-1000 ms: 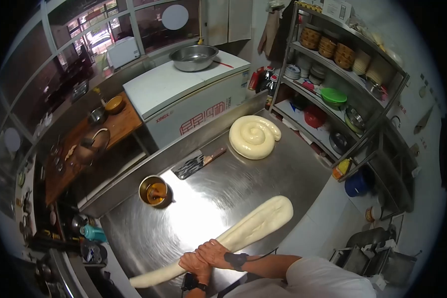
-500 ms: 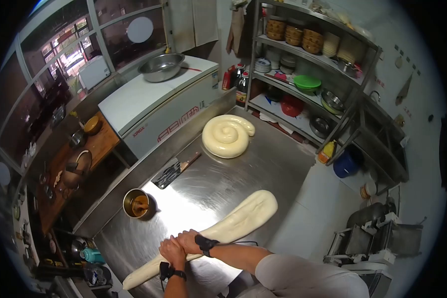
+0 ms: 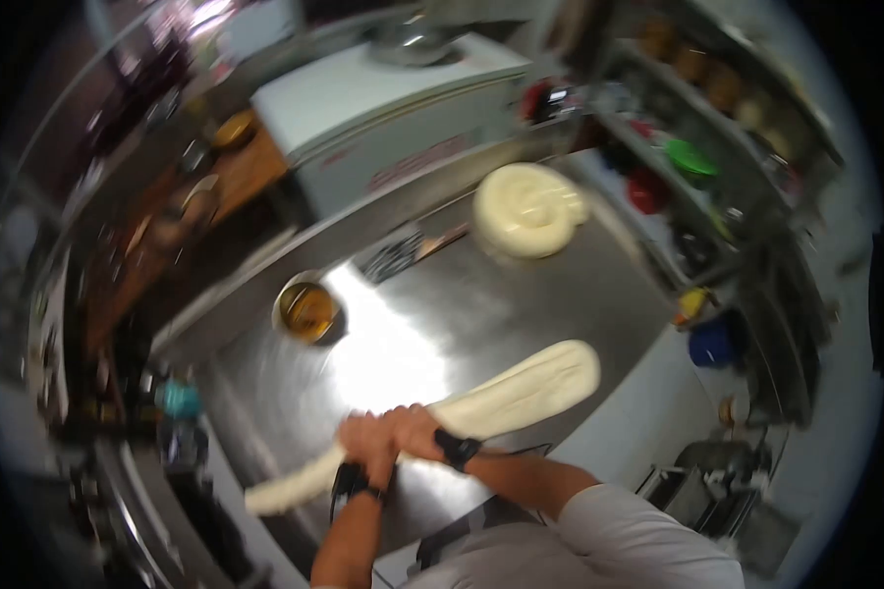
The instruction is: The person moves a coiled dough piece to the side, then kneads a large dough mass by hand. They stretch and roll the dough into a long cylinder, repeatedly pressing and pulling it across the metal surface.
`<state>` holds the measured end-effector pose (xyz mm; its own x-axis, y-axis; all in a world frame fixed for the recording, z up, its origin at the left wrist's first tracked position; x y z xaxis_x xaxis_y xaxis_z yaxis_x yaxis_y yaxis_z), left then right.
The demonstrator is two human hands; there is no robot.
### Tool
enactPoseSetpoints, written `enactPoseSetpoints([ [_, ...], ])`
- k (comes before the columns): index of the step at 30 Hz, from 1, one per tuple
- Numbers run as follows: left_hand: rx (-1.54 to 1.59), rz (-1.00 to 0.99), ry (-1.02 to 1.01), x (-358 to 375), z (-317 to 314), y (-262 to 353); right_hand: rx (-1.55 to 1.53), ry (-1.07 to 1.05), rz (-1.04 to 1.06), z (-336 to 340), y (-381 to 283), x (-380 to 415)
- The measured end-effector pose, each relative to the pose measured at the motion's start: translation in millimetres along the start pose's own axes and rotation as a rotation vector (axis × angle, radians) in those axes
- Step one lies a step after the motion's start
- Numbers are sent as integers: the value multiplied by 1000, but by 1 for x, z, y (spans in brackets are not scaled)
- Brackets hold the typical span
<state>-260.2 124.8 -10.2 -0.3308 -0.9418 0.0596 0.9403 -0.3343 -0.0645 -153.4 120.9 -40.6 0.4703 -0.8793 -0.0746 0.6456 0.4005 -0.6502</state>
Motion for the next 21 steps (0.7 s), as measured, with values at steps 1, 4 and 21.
enactPoseSetpoints([
  [1,-15,59,-82,-17,12,-2,-6,-97,-44,14,-4,-9],
  [4,177,189,-6,-29,15,-15,114,-225,-146,41,-11,-29],
  [21,750,1481,778,242,-64,-279,275,-126,-178,35,-34,-3],
])
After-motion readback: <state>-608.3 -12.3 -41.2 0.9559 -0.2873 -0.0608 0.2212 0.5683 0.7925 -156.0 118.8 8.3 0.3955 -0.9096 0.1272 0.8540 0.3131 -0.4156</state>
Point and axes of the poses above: each hand's wrist, its own x-axis away from the middle knuckle, its own z-axis out of the back of the hand, y = z × x, the point moved 4 cm from there along -x, towards the middle knuckle, and after that the axes turned 2 degrees about -x, right-handed, at the moved point
